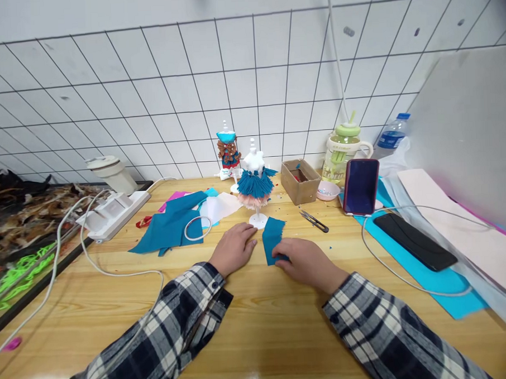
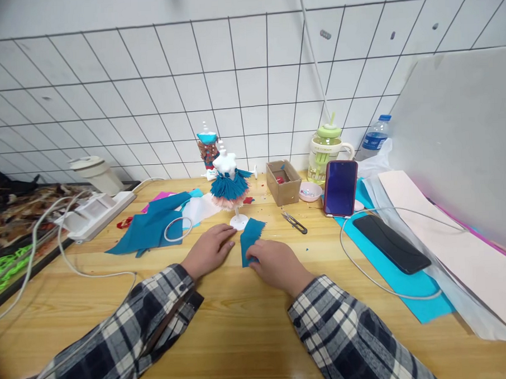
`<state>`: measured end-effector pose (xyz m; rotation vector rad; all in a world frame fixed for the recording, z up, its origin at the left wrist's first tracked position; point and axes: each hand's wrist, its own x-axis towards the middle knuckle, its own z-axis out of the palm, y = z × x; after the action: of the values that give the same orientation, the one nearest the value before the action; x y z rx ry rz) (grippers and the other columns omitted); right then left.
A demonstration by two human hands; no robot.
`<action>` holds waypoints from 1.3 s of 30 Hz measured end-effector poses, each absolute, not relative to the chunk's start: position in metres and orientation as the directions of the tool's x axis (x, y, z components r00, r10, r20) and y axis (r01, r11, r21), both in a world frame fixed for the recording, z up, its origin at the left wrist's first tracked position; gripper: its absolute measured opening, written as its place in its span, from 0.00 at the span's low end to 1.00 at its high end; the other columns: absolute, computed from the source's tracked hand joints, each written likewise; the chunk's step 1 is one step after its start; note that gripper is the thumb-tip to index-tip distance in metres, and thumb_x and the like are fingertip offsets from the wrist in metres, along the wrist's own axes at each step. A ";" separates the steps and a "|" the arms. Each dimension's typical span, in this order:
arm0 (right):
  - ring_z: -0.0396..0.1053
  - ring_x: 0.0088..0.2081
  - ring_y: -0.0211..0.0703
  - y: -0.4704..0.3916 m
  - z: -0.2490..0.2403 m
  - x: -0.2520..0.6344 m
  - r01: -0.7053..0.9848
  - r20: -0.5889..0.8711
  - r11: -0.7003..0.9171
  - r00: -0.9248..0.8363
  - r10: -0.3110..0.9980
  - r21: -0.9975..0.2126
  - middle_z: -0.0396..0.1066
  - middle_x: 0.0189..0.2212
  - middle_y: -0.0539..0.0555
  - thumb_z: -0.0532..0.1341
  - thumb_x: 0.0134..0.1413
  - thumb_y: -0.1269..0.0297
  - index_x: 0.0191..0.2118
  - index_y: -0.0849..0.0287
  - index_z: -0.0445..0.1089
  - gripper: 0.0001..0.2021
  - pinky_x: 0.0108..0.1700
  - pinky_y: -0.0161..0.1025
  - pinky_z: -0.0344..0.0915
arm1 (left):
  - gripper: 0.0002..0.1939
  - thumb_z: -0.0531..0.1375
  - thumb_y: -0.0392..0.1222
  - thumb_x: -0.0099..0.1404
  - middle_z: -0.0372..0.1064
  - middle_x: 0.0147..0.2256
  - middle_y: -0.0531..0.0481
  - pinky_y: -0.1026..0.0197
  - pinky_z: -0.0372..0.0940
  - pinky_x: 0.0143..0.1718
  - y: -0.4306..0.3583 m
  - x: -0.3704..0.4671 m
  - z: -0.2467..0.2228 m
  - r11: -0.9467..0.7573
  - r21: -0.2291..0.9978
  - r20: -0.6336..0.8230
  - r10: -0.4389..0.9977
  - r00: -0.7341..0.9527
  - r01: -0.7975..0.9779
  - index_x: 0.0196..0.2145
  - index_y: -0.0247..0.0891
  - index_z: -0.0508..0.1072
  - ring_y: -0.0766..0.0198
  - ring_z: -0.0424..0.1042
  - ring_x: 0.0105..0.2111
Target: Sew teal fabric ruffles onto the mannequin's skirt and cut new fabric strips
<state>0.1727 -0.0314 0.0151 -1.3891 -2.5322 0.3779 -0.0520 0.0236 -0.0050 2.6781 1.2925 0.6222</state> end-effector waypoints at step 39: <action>0.69 0.40 0.43 -0.034 0.014 0.162 0.858 0.017 0.460 -0.469 0.883 -0.227 0.73 0.35 0.54 0.53 0.62 0.64 0.39 0.56 0.73 0.11 0.40 0.36 0.59 | 0.09 0.54 0.40 0.67 0.74 0.34 0.50 0.59 0.63 0.38 -0.017 -0.022 0.008 -0.676 0.230 0.114 0.733 0.671 0.700 0.37 0.42 0.74 0.60 0.72 0.36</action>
<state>0.1619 -0.0341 0.0135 -1.5410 -2.5699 0.2820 -0.0215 -0.0167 0.0075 2.7164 1.1748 0.2952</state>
